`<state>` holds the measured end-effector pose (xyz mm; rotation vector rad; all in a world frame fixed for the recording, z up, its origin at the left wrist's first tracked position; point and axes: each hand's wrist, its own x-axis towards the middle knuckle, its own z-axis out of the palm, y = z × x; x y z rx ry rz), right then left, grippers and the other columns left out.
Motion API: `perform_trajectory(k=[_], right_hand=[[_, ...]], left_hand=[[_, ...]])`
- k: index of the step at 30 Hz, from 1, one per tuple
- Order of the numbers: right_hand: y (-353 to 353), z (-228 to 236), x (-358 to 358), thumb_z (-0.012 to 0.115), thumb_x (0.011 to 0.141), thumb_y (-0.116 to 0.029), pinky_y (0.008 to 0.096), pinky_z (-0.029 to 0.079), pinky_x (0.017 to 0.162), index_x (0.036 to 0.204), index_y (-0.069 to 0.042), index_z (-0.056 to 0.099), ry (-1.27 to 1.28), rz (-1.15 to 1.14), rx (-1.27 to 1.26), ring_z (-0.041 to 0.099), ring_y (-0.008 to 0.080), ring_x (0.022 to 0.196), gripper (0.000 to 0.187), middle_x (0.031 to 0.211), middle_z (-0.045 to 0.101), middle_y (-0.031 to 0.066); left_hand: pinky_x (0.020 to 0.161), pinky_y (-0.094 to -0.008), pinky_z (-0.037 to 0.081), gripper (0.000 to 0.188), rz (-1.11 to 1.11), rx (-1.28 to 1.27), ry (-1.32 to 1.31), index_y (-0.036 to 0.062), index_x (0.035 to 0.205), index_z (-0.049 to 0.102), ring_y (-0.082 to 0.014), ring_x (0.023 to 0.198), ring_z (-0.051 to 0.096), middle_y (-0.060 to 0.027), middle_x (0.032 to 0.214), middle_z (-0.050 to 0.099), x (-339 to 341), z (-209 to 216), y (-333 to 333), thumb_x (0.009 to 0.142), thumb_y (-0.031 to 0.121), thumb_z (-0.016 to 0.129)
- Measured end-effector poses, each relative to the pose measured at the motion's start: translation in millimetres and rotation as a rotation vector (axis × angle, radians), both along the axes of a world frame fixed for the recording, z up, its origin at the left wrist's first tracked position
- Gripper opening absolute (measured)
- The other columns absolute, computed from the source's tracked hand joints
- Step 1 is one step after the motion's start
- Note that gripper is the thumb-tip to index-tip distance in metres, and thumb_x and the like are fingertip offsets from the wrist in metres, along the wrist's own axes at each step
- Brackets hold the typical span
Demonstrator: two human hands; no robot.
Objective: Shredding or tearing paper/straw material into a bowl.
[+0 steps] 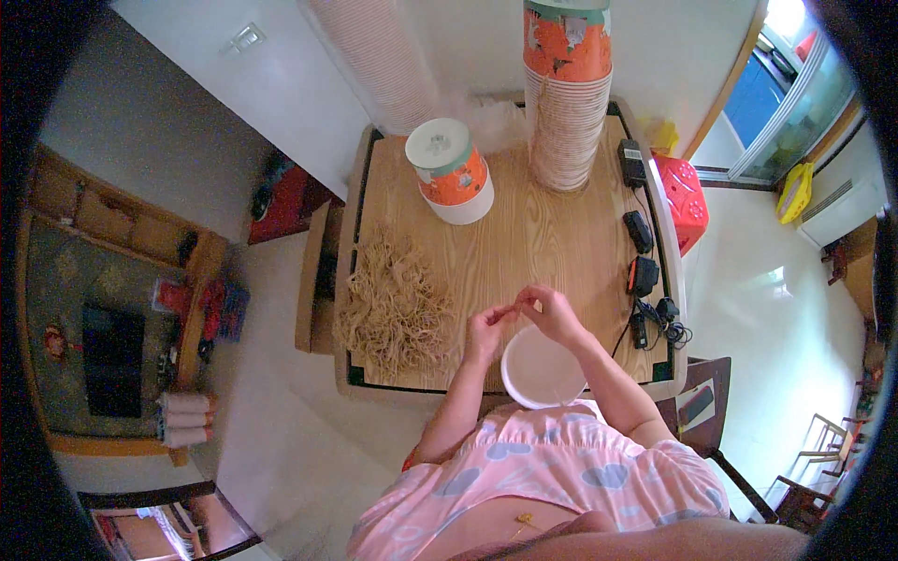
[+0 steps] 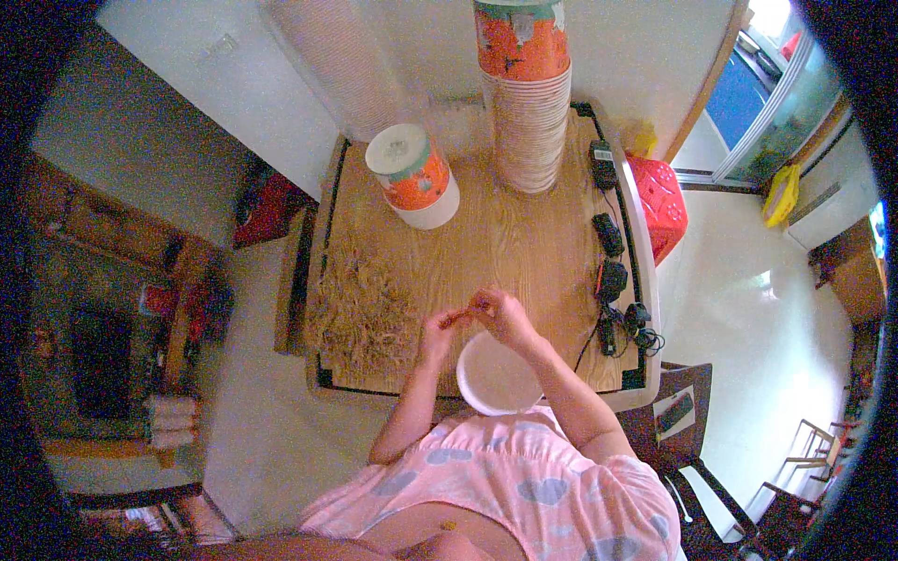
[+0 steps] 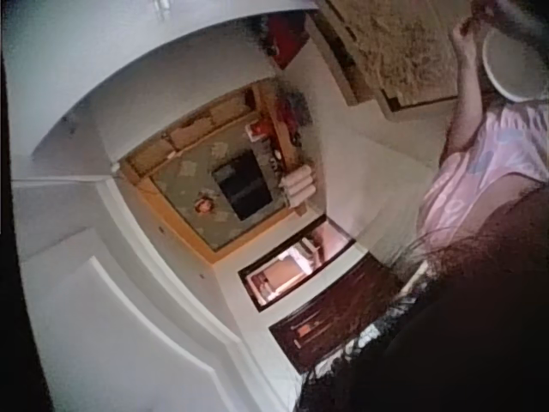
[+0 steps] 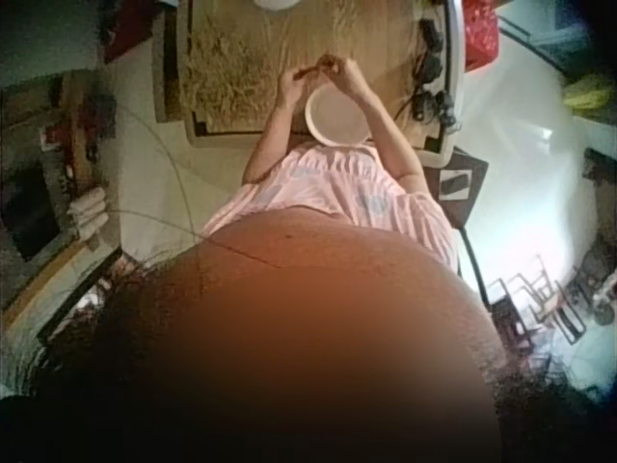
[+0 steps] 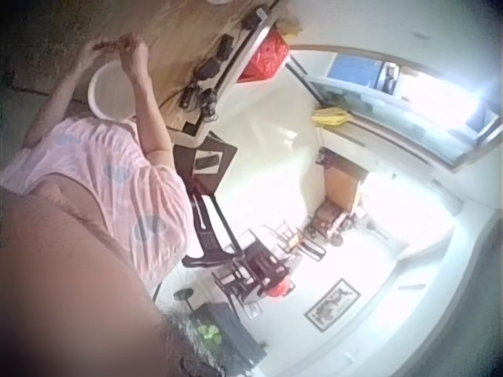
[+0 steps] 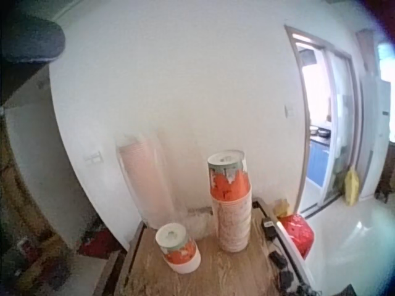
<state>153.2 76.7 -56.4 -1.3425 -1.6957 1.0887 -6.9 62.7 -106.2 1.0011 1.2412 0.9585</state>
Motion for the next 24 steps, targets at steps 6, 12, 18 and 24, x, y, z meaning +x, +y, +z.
perform_trajectory(k=[6,12,18,24], right_hand=[[2.3,-7.7,-2.6,0.063,0.076,-0.011,0.0349,0.047,0.065,0.084,-0.003,0.059,0.007,0.022,0.066,0.06,0.0259,0.074,0.012,0.079,0.061,0.012],[-8.6,-25.6,1.9,0.065,0.075,-0.006,0.0284,0.047,0.066,0.095,-0.003,0.055,0.08,0.107,-0.064,0.058,0.0133,0.075,0.024,0.079,0.061,0.0044],[-15.0,-32.2,1.0,0.064,0.075,-0.008,0.0291,0.047,0.06,0.085,-0.003,0.059,0.02,-0.018,-0.111,0.056,0.0132,0.064,0.012,0.07,0.061,0.006],[-18.4,-21.2,4.8,0.062,0.076,-0.018,0.0359,0.048,0.06,0.081,-0.006,0.062,-0.11,-0.006,-0.102,0.061,0.0286,0.066,0.013,0.072,0.062,0.0148]], left_hand=[[0.074,-0.0258,0.046,0.018,0.008,-0.015,-0.022,0.0029,0.093,0.064,-0.0128,0.081,0.059,-0.0029,0.088,0.065,-0.3,-2.0,-0.7,0.077,0.01,0.065],[0.071,-0.0232,0.045,0.013,0.035,-0.004,-0.051,0.003,0.089,0.064,-0.01,0.077,0.058,-0.0012,0.082,0.064,-3.2,-10.4,-3.2,0.078,0.01,0.064],[0.072,-0.0233,0.046,0.012,0.032,0.003,-0.07,0.0021,0.088,0.064,-0.0098,0.075,0.057,-0.0012,0.081,0.063,-2.8,-12.8,-6.9,0.08,0.01,0.062],[0.073,-0.0239,0.046,0.011,0.002,0.025,0.034,0.0017,0.09,0.063,-0.0106,0.077,0.058,-0.0023,0.082,0.063,0.6,-10.2,-9.5,0.081,0.009,0.061]])
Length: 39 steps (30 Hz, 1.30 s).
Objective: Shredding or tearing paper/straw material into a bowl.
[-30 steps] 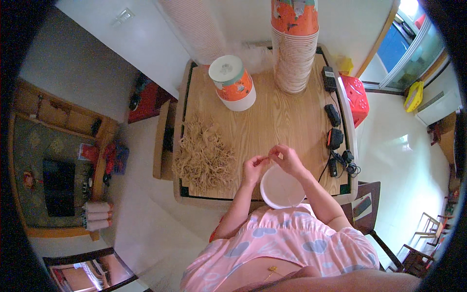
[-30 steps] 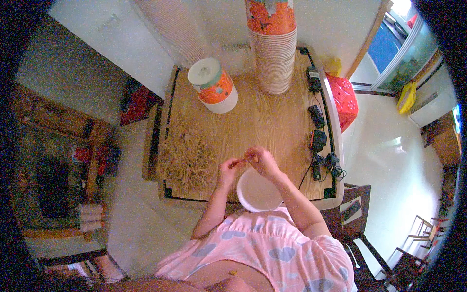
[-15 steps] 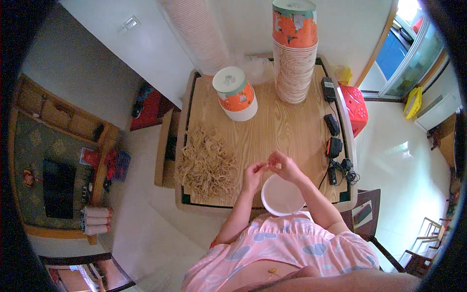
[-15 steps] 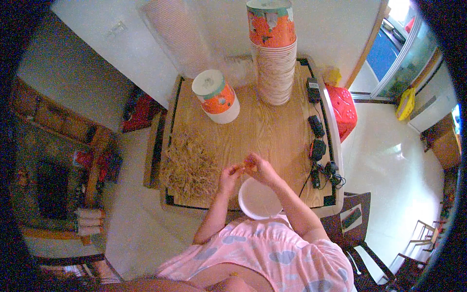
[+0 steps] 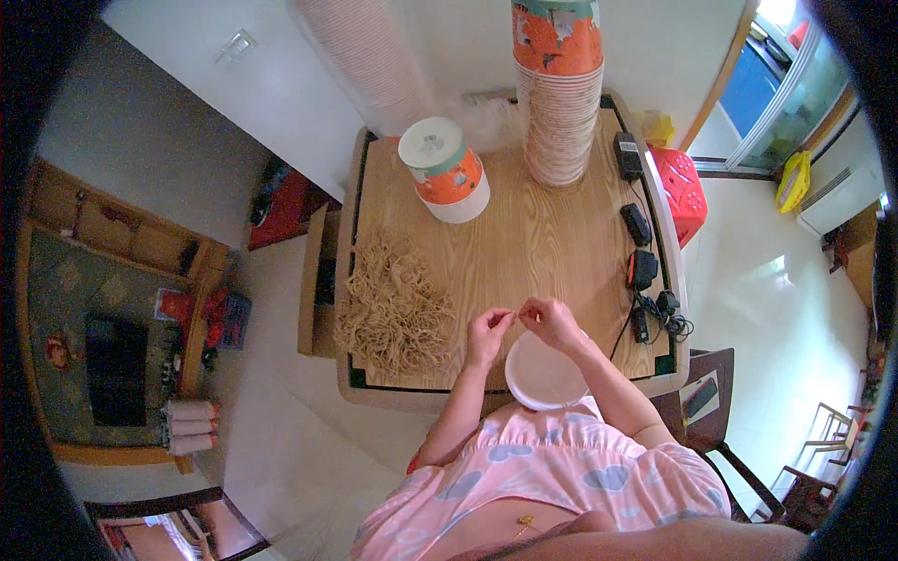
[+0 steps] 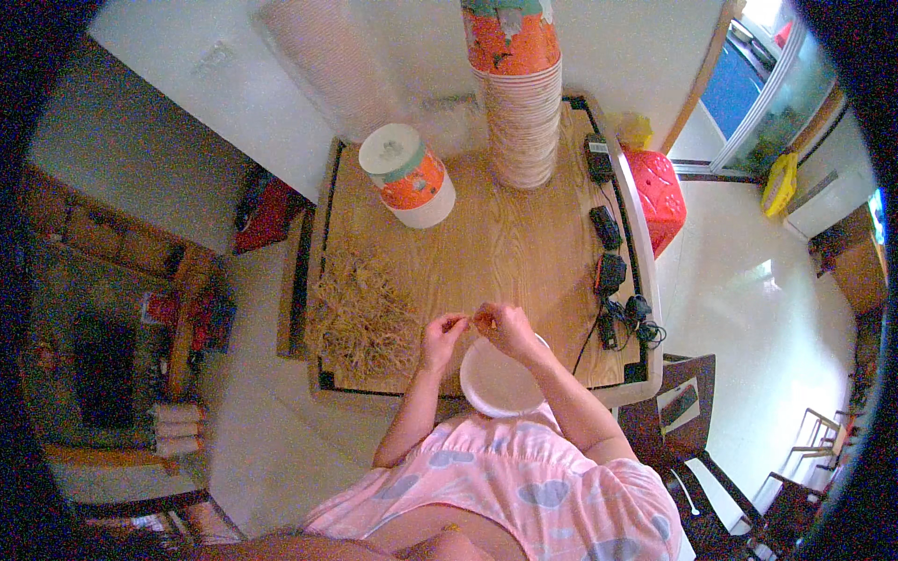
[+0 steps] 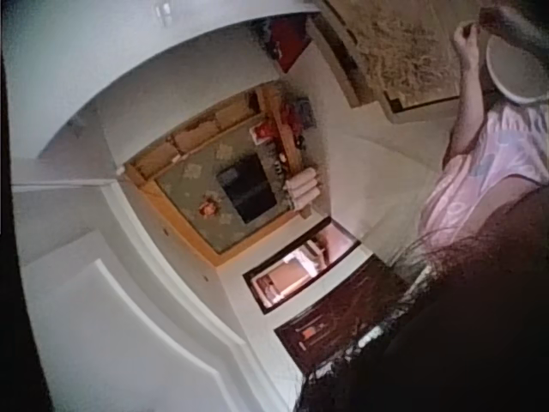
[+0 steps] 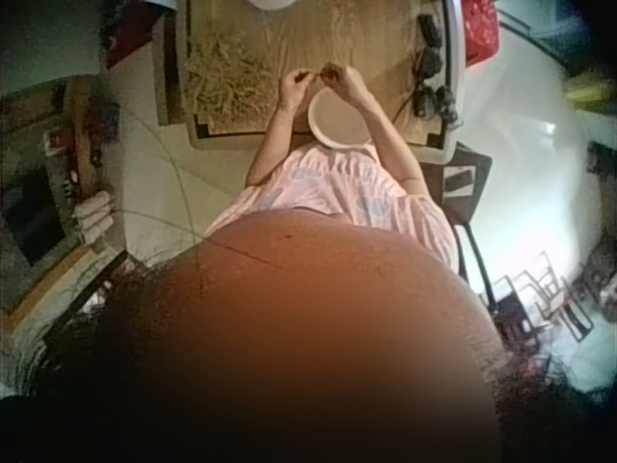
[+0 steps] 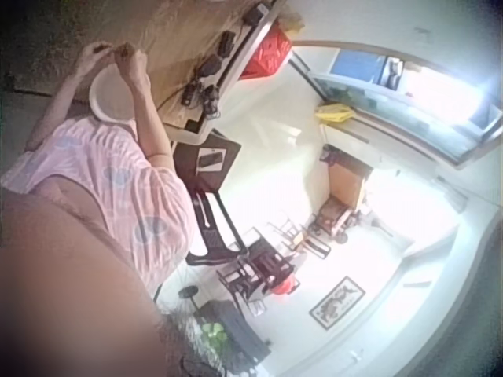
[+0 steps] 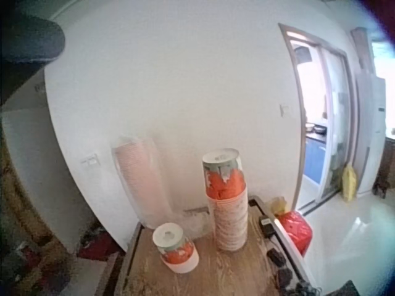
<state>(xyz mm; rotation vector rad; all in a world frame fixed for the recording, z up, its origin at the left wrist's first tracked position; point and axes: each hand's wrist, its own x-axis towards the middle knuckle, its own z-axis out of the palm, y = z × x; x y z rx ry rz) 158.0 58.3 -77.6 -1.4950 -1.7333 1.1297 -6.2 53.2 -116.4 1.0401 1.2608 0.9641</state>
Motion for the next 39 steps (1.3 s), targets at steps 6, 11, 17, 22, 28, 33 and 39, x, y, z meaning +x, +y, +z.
perform_trajectory(k=[6,11,17,22,28,33,39], right_hand=[[-1.5,0.2,2.8,0.062,0.075,-0.021,0.0415,0.048,0.06,0.079,-0.007,0.064,-0.095,0.026,0.09,0.06,0.0315,0.066,0.014,0.072,0.063,0.0143],[-1.9,-5.8,2.3,0.064,0.072,-0.015,0.0355,0.046,0.056,0.079,-0.007,0.063,-0.153,0.018,0.242,0.056,0.0233,0.061,0.01,0.064,0.059,0.0092],[-2.4,-9.7,-0.6,0.063,0.072,-0.014,0.0379,0.044,0.059,0.075,-0.008,0.061,-0.227,-0.041,0.304,0.056,0.0235,0.063,0.007,0.064,0.058,0.0077],[-2.5,-8.7,-0.4,0.061,0.076,-0.02,0.0408,0.041,0.07,0.079,-0.009,0.06,-0.256,-0.039,0.23,0.056,0.0271,0.08,0.011,0.073,0.059,0.008],[2.8,-10.0,0.3,0.065,0.069,-0.009,0.0361,0.045,0.059,0.074,-0.003,0.058,-0.109,-0.074,0.309,0.055,0.0256,0.064,0.01,0.069,0.058,0.0101],[5.1,-7.6,3.6,0.063,0.072,-0.014,0.0426,0.046,0.069,0.075,-0.003,0.059,-0.101,-0.043,0.148,0.058,0.0318,0.076,0.012,0.076,0.06,0.0122],[3.9,-8.4,2.0,0.065,0.069,-0.016,0.0419,0.044,0.068,0.072,-0.005,0.056,-0.141,-0.085,0.209,0.056,0.0308,0.076,0.014,0.073,0.058,0.0114]], left_hand=[[0.074,-0.0249,0.047,0.012,-0.059,-0.016,0.024,0.0016,0.092,0.062,-0.0118,0.079,0.059,-0.004,0.085,0.064,2.1,-4.8,3.4,0.082,0.008,0.06],[0.076,-0.0254,0.047,0.014,-0.024,-0.011,-0.048,0.0015,0.094,0.062,-0.0126,0.081,0.059,-0.0046,0.088,0.063,5.2,-10.9,3.7,0.081,0.006,0.06],[0.076,-0.0259,0.048,0.022,0.004,0.013,-0.122,0.0027,0.099,0.057,-0.0114,0.079,0.058,-0.0038,0.09,0.061,6.5,-11.2,2.6,0.078,-0.001,0.061],[0.074,-0.0261,0.048,0.021,-0.01,-0.022,-0.068,0.0032,0.098,0.058,-0.011,0.078,0.057,-0.0032,0.089,0.061,2.3,-14.2,0.5,0.078,-0.002,0.06],[0.063,-0.0227,0.047,0.009,-0.043,0.057,0.268,0.0046,0.088,0.063,-0.0095,0.068,0.057,-0.0032,0.076,0.062,-2.4,-22.8,7.2,0.081,0.006,0.058],[0.061,-0.0239,0.048,0.009,0.058,-0.181,-0.224,0.0044,0.089,0.06,-0.0119,0.065,0.058,-0.0047,0.075,0.061,2.3,1.5,12.9,0.081,0.007,0.058],[0.051,-0.0229,0.043,0.013,0.036,-0.323,-0.509,0.0063,0.093,0.056,-0.0105,0.055,0.052,-0.001,0.068,0.056,3.4,19.8,15.0,0.081,0.009,0.059]])
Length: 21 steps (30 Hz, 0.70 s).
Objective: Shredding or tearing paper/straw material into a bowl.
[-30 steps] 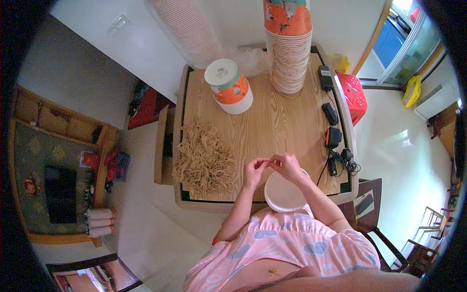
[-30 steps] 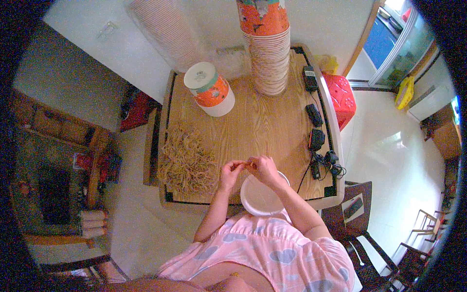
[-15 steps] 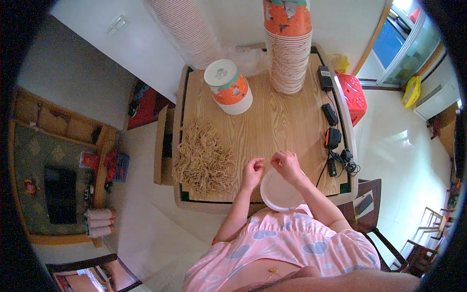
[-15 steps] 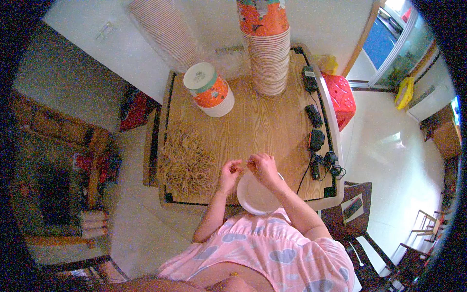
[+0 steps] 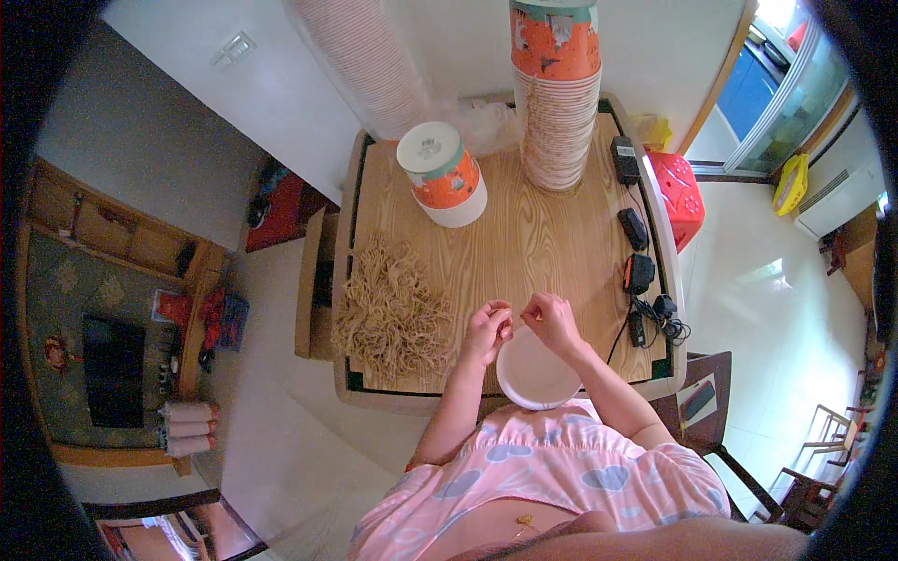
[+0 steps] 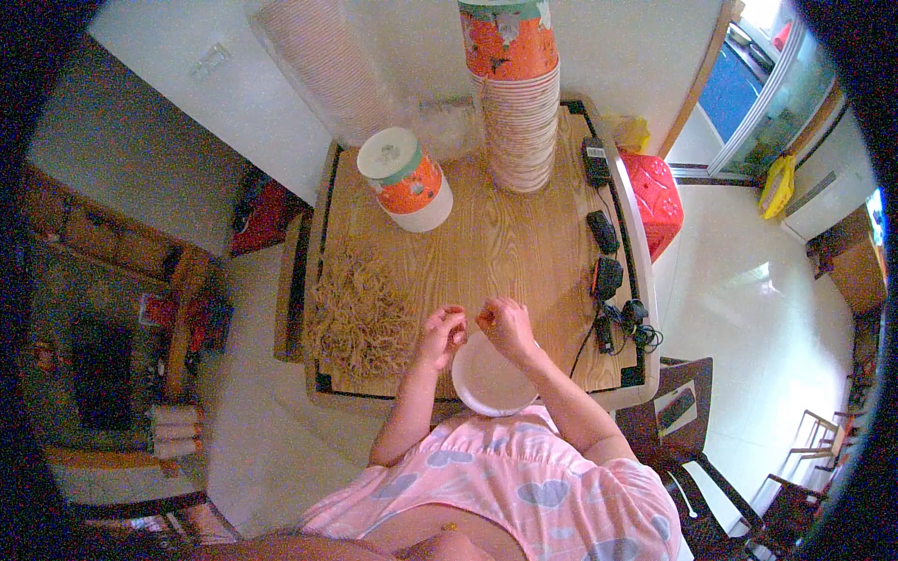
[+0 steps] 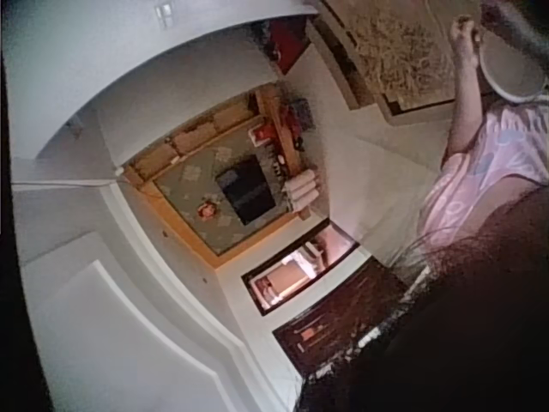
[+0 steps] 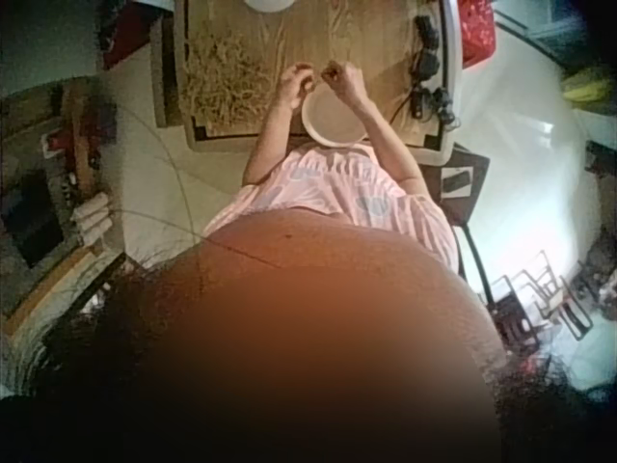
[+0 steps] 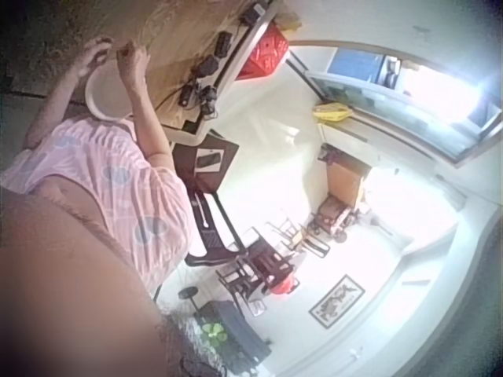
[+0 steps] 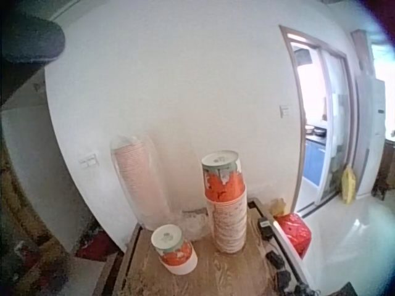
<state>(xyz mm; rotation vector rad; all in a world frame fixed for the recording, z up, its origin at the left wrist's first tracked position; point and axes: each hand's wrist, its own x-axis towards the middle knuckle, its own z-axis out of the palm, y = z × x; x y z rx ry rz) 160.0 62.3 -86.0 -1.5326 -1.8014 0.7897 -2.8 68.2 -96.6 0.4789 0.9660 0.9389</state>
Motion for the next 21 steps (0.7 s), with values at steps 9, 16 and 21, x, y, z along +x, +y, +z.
perform_trajectory(k=[9,16,21], right_hand=[[-0.3,5.6,-2.5,0.067,0.067,-0.008,0.0363,0.045,0.061,0.075,-0.003,0.055,-0.004,-0.043,0.149,0.057,0.0259,0.07,0.015,0.072,0.058,0.01],[-4.8,-5.6,9.5,0.066,0.072,-0.015,0.0376,0.047,0.07,0.09,-0.005,0.058,0.16,0.054,-0.109,0.059,0.0287,0.08,0.023,0.083,0.061,0.0123],[2.8,-3.0,2.2,0.067,0.076,-0.018,0.029,0.046,0.06,0.086,-0.003,0.06,0.283,0.013,-0.296,0.055,0.0162,0.065,0.019,0.073,0.061,0.0087]], left_hand=[[0.044,-0.0187,0.034,0.013,-0.116,0.337,0.555,0.0066,0.09,0.06,-0.0042,0.051,0.044,0.0026,0.066,0.054,7.5,-28.6,16.3,0.08,0.014,0.063],[0.042,-0.016,0.029,0.006,0.088,0.095,0.283,0.0079,0.077,0.06,-0.0011,0.048,0.041,0.0059,0.059,0.051,11.3,-27.9,20.5,0.08,0.013,0.063],[0.04,-0.0165,0.029,0.006,0.006,0.079,0.281,0.0096,0.077,0.06,-0.0019,0.046,0.04,0.0063,0.058,0.05,12.5,-20.9,16.1,0.08,0.013,0.064]])
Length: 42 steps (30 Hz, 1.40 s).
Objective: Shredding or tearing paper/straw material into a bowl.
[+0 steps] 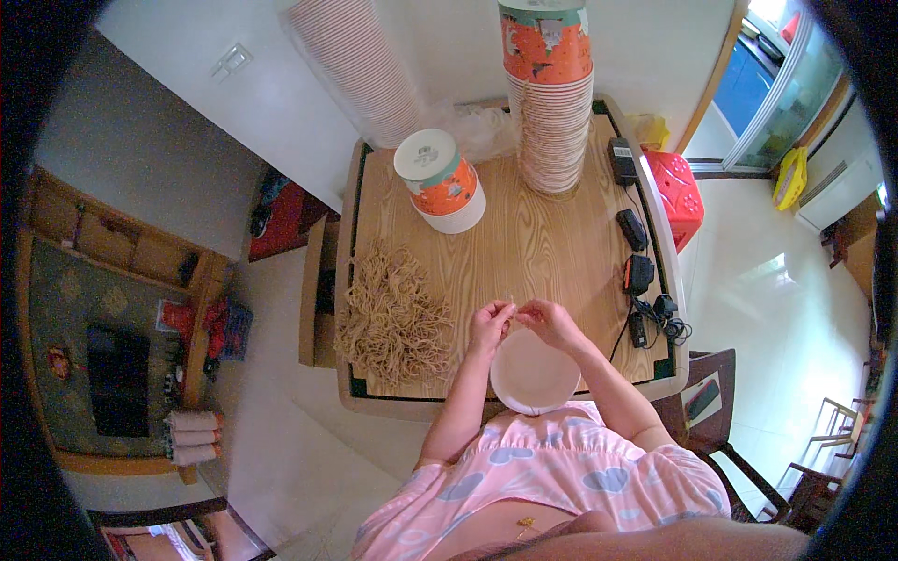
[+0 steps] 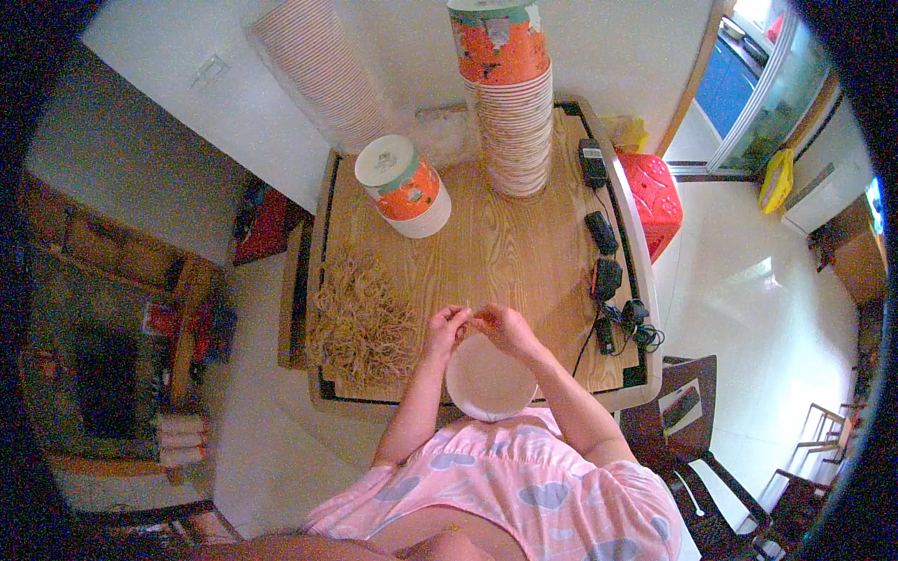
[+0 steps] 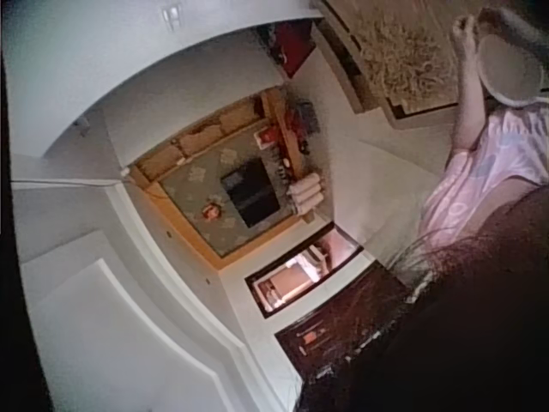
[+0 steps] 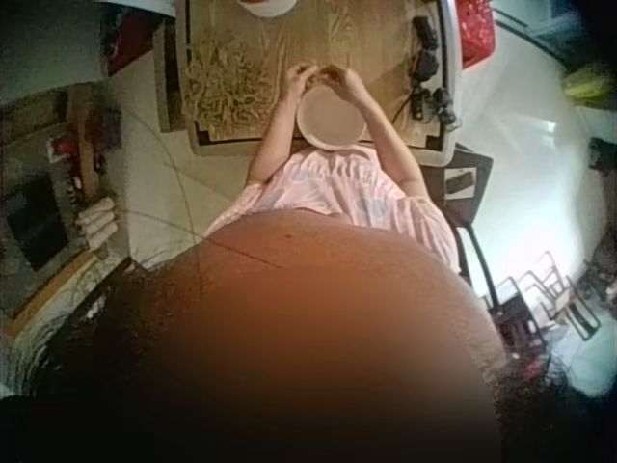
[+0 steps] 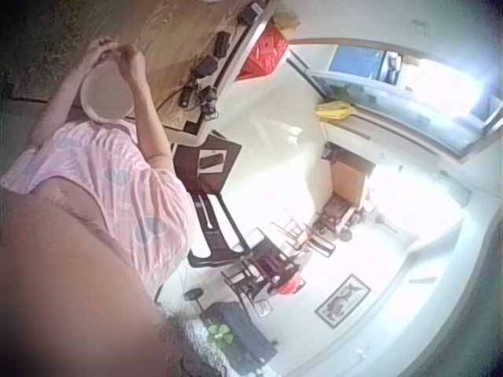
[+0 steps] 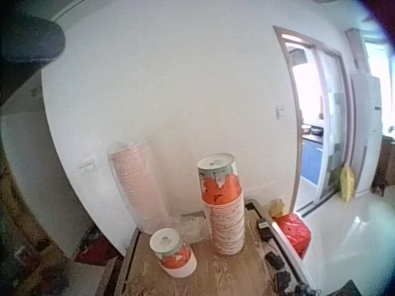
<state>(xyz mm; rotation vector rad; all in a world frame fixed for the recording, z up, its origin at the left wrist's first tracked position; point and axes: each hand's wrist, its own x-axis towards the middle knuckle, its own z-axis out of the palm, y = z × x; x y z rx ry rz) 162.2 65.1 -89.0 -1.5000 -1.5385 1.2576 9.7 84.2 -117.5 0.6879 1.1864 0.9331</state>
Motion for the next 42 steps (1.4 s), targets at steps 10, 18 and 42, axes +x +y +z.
perform_trajectory(k=[10,18,42], right_hand=[[6.4,-20.3,-3.4,0.065,0.077,-0.011,0.0275,0.046,0.056,0.08,0.0,0.061,0.047,-0.048,0.002,0.055,0.0119,0.06,0.012,0.067,0.061,0.0066],[3.2,-9.7,-3.8,0.063,0.075,-0.007,0.0291,0.047,0.057,0.082,-0.002,0.062,-0.004,-0.069,0.079,0.056,0.0148,0.061,0.009,0.069,0.061,0.008],[1.7,-14.8,1.7,0.061,0.076,-0.008,0.0333,0.047,0.058,0.08,-0.001,0.06,-0.119,-0.04,0.204,0.058,0.0224,0.064,0.008,0.071,0.061,0.012]], left_hand=[[0.044,-0.0162,0.033,0.008,-0.027,-0.028,-0.018,0.009,0.086,0.061,-0.0028,0.052,0.045,0.0023,0.069,0.058,-7.7,4.2,-8.9,0.08,0.014,0.064],[0.051,-0.0189,0.041,0.014,-0.187,0.302,0.278,0.0038,0.094,0.064,-0.0039,0.06,0.052,0.0002,0.072,0.062,-10.4,2.4,-8.1,0.08,0.007,0.061],[0.059,-0.0256,0.048,0.01,-0.179,0.374,0.583,0.0016,0.081,0.064,-0.01,0.063,0.06,-0.0046,0.068,0.064,-2.6,-6.5,-12.3,0.074,0.009,0.065]])
